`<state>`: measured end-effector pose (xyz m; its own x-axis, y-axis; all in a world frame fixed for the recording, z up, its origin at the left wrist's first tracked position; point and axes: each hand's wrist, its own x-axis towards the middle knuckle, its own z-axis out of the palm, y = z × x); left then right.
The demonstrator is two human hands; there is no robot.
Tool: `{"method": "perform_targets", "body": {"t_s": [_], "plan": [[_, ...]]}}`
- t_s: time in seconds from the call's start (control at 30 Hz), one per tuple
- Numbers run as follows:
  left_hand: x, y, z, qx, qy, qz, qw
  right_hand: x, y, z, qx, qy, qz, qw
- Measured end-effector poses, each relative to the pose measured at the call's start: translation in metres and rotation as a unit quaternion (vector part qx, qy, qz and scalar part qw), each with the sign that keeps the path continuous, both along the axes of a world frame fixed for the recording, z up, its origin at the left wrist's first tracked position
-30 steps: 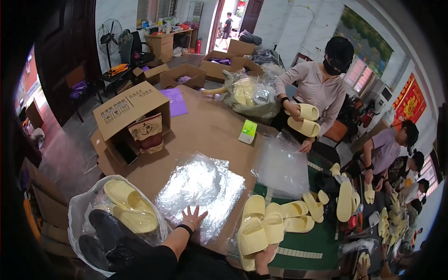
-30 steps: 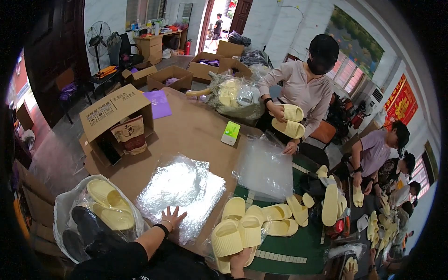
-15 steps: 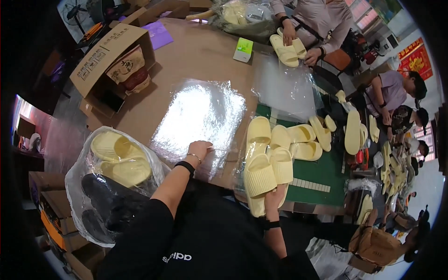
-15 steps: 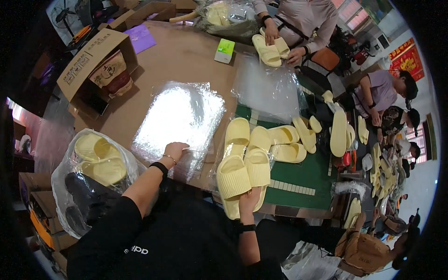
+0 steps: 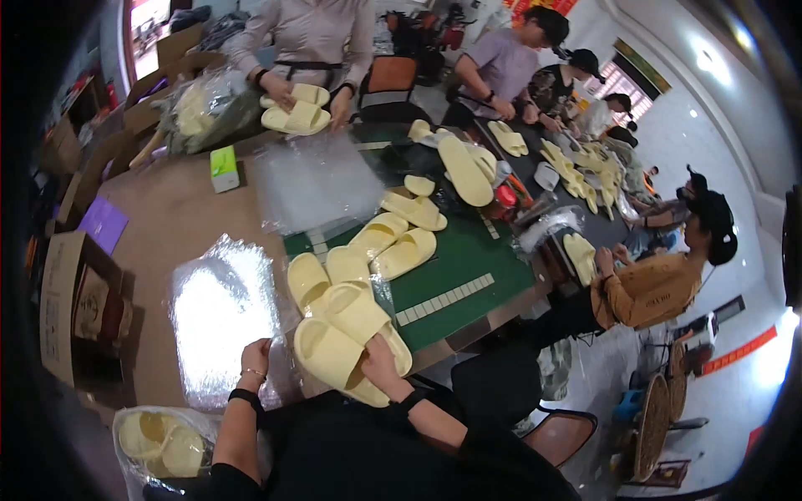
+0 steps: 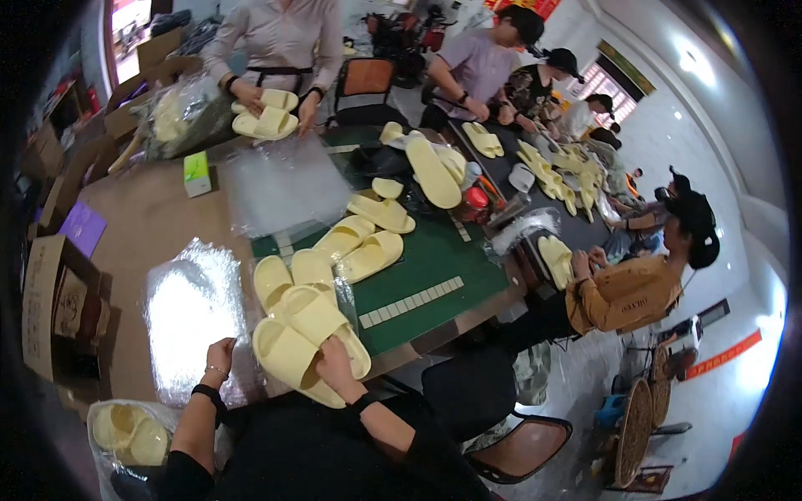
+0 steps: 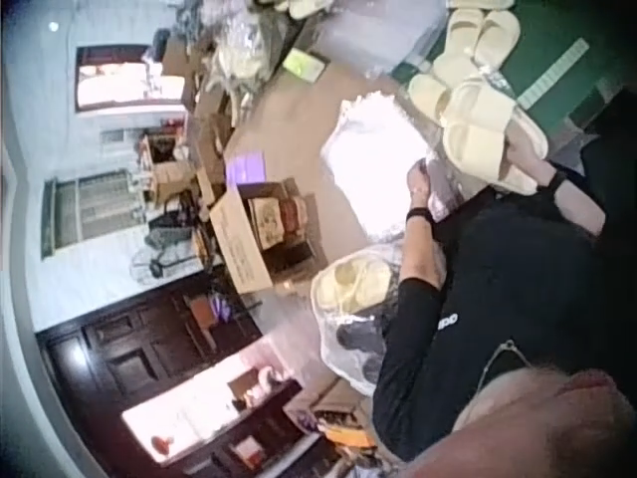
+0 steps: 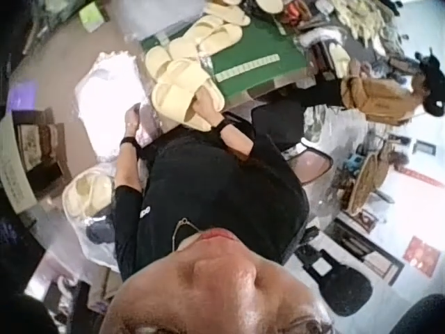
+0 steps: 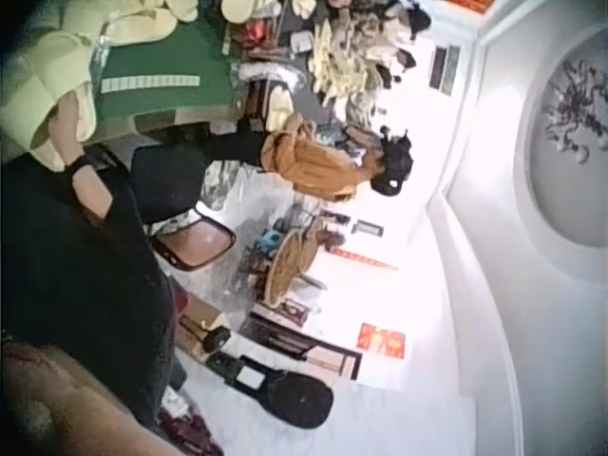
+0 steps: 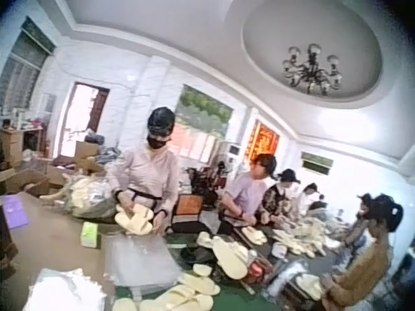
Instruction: The recorder is picking up pairs of slippers, placing them into plastic bags, and then placing the bagged slippers into a large white sack.
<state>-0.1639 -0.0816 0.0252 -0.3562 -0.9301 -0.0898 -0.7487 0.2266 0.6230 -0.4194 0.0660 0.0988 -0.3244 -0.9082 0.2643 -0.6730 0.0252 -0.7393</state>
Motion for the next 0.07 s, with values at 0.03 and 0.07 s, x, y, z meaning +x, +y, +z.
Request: {"method": "perform_targets", "body": {"t_s": [0.03, 0.07], "plan": [[-0.0080, -0.0065, 0.0029, 0.012, -0.012, -0.007, 1.000, 0.0005, -0.0029, 0.0077, -0.035, 0.006, 0.005, 0.999], [-0.0130, -0.0112, -0.0005, 0.003, 0.006, -0.002, 1.000, 0.0014, -0.0070, 0.0022, -0.043, 0.021, 0.018, 0.999]]}}
